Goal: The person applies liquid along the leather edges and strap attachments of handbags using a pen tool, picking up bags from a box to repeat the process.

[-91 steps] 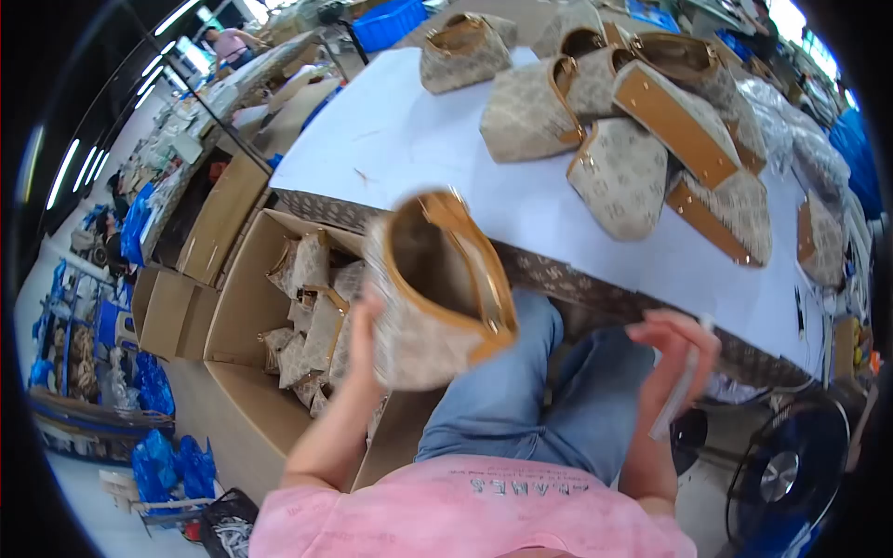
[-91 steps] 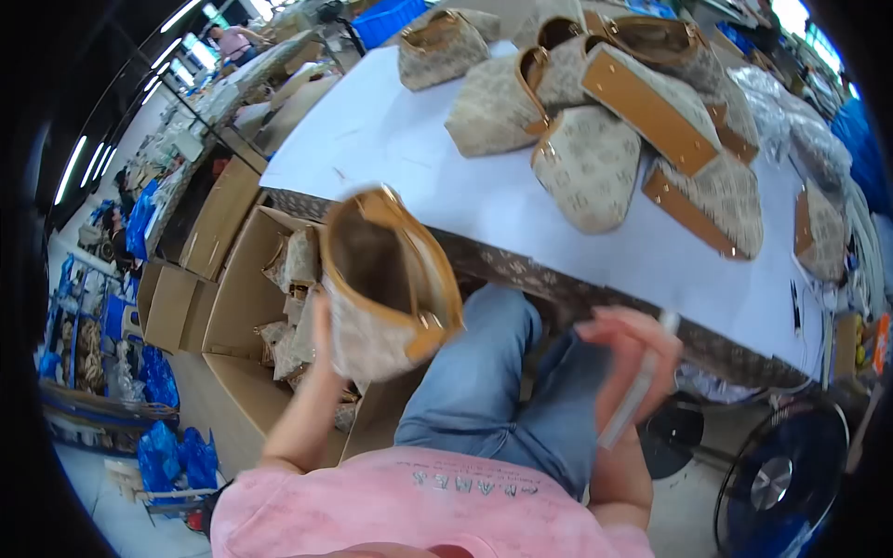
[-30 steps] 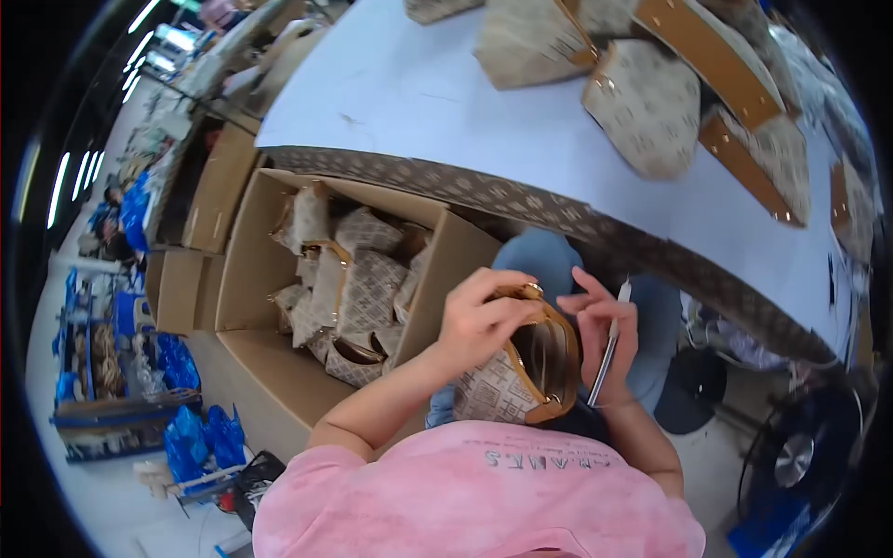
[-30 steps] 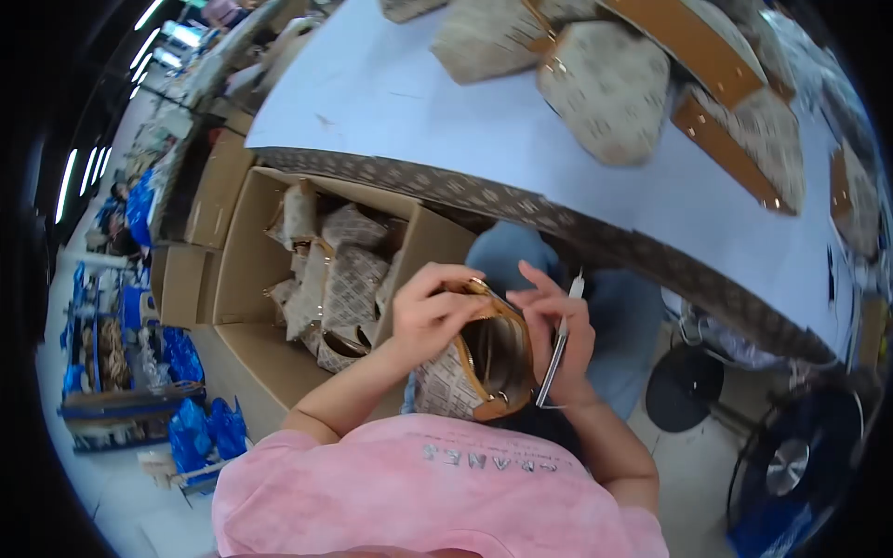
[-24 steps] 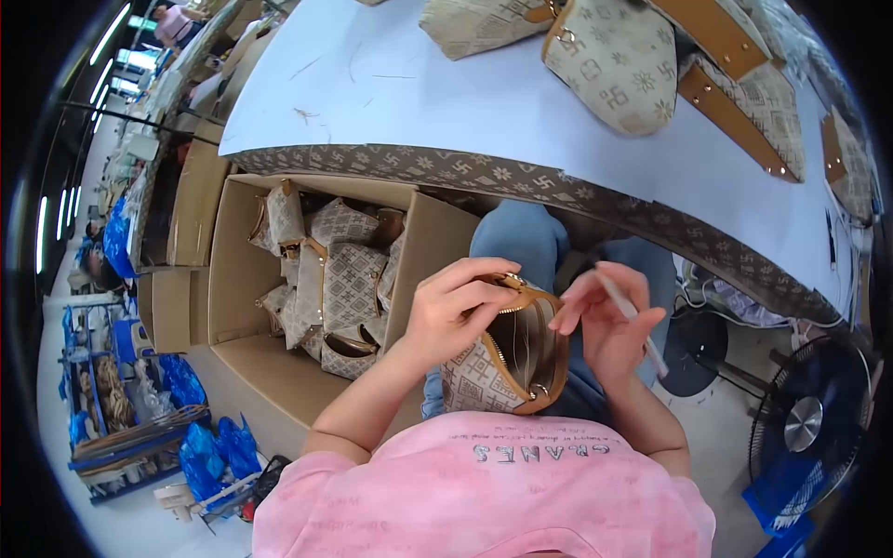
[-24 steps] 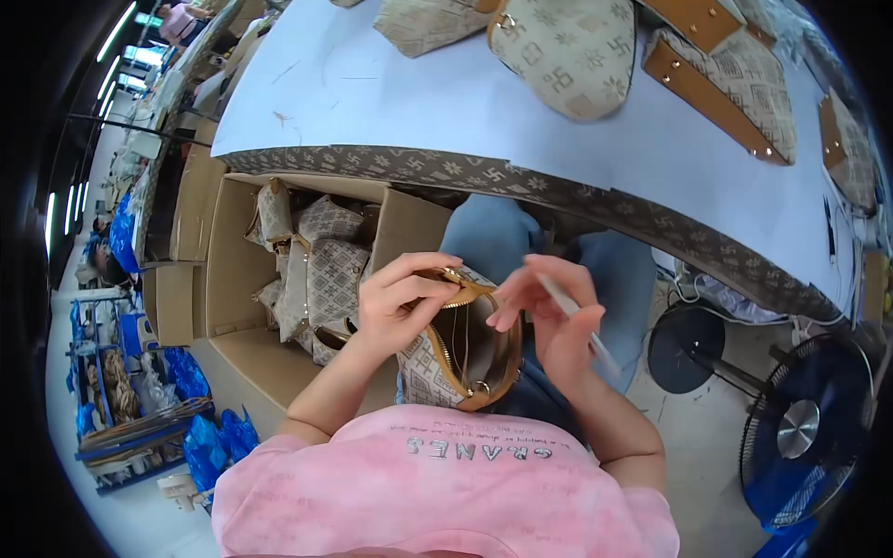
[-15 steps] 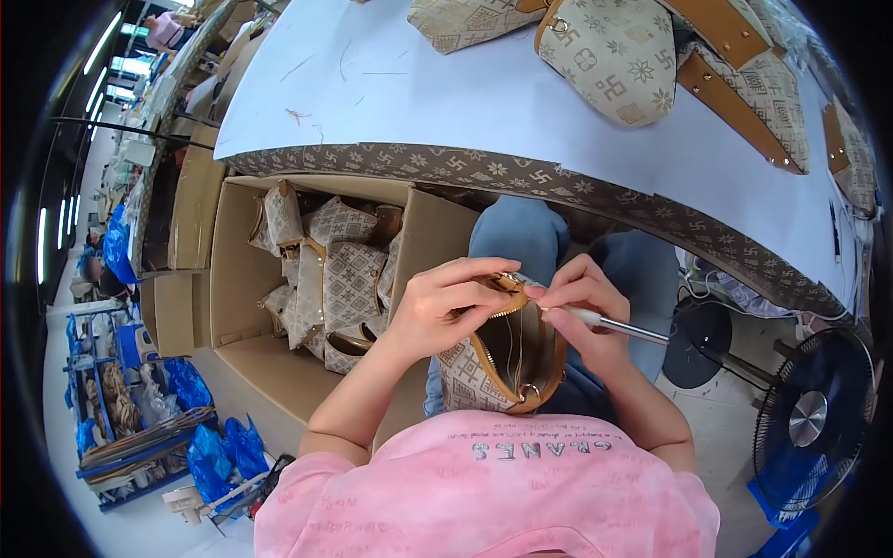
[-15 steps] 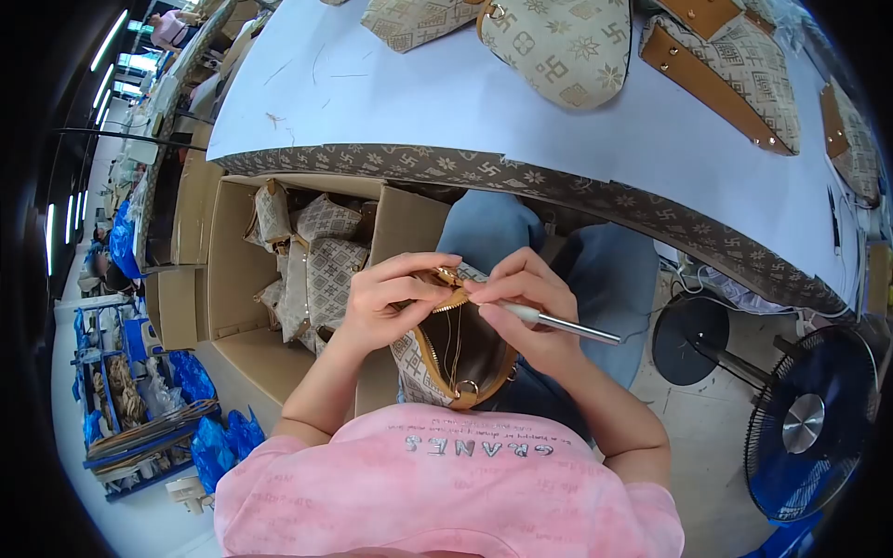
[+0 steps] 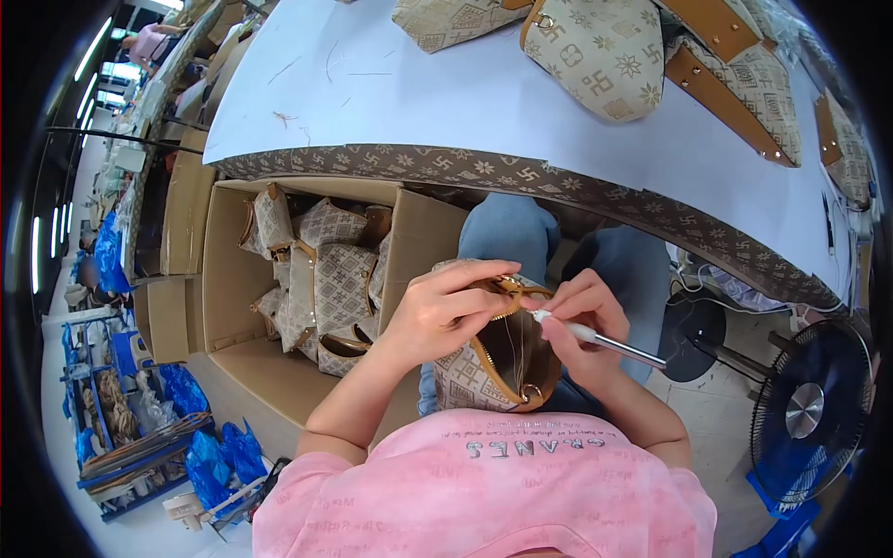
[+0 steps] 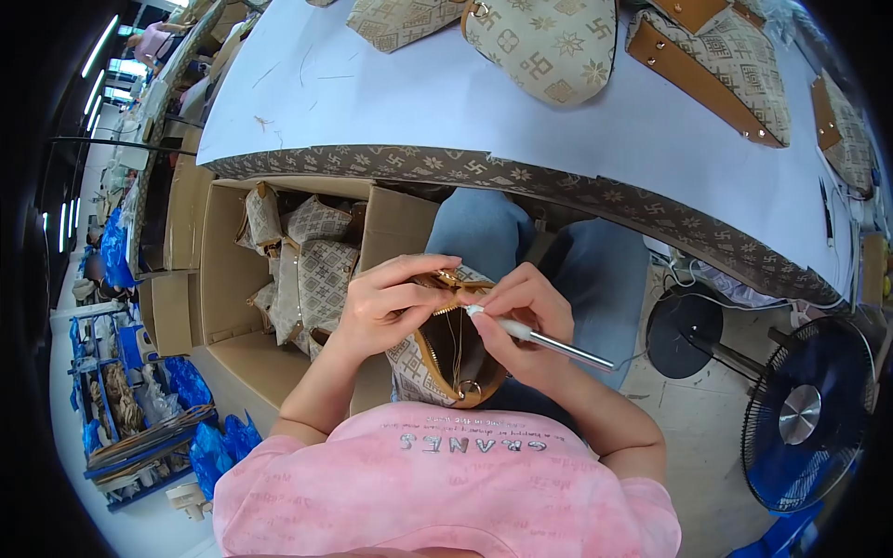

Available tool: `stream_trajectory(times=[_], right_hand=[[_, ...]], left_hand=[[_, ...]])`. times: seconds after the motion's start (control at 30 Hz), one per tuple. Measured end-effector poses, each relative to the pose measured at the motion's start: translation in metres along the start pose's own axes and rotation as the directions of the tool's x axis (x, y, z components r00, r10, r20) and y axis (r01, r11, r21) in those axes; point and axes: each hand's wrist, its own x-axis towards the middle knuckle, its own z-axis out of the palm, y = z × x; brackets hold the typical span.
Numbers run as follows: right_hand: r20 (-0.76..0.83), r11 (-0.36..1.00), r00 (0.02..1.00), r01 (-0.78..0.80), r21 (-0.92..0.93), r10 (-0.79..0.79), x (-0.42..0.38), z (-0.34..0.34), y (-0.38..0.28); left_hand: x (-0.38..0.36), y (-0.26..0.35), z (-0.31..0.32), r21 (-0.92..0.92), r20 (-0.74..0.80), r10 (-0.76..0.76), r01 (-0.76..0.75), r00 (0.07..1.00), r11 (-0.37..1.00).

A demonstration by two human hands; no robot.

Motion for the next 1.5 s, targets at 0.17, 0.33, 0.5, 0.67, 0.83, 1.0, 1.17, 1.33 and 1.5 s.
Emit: stream_trajectory(times=[0.17, 0.33, 0.5, 0.67, 0.83, 1.0, 1.17, 1.33, 1.5], right_hand=[[0.034, 0.981, 0.999, 0.014, -0.195, -0.008, 0.002, -0.004, 0.009], [-0.057, 0.982, 0.998, 0.014, -0.188, -0.025, -0.008, -0.015, 0.015], [-0.140, 0.991, 0.981, -0.133, 0.028, 0.136, -0.012, -0.009, 0.015], [-0.060, 0.978, 0.981, -0.188, -0.086, 0.183, -0.008, -0.012, 0.009], [0.106, 0.975, 0.994, 0.046, -0.217, -0.024, -0.001, -0.015, 0.013], [0.025, 0.999, 1.000, -0.004, -0.035, 0.005, -0.004, -0.007, 0.020], [0.007, 0.998, 1.000, -0.025, 0.061, 0.025, -0.006, -0.009, 0.023], [0.043, 0.991, 0.999, 0.016, -0.131, -0.011, -0.008, -0.009, 0.022], [-0.007, 0.992, 0.997, -0.077, 0.097, 0.078, -0.003, -0.010, 0.019]], left_hand=[[0.001, 0.000, 0.000, 0.016, 0.007, 0.016, -0.016, 1.000, 1.000], [0.000, -0.004, 0.000, 0.026, 0.012, 0.031, -0.031, 0.999, 0.999], [-0.004, -0.005, -0.002, 0.022, -0.009, 0.051, -0.050, 0.999, 0.998], [-0.001, -0.005, -0.002, -0.050, -0.005, 0.047, -0.047, 0.999, 0.998], [-0.001, -0.003, -0.004, -0.043, 0.012, 0.022, -0.022, 1.000, 0.999], [-0.002, -0.001, -0.001, -0.072, 0.036, -0.030, 0.032, 0.999, 0.997], [-0.002, -0.003, -0.004, -0.044, 0.026, -0.013, 0.014, 1.000, 0.999], [0.001, -0.004, -0.002, -0.035, 0.023, 0.004, -0.003, 1.000, 0.999], [0.001, -0.004, -0.001, -0.032, 0.025, 0.003, -0.002, 1.000, 0.999]])
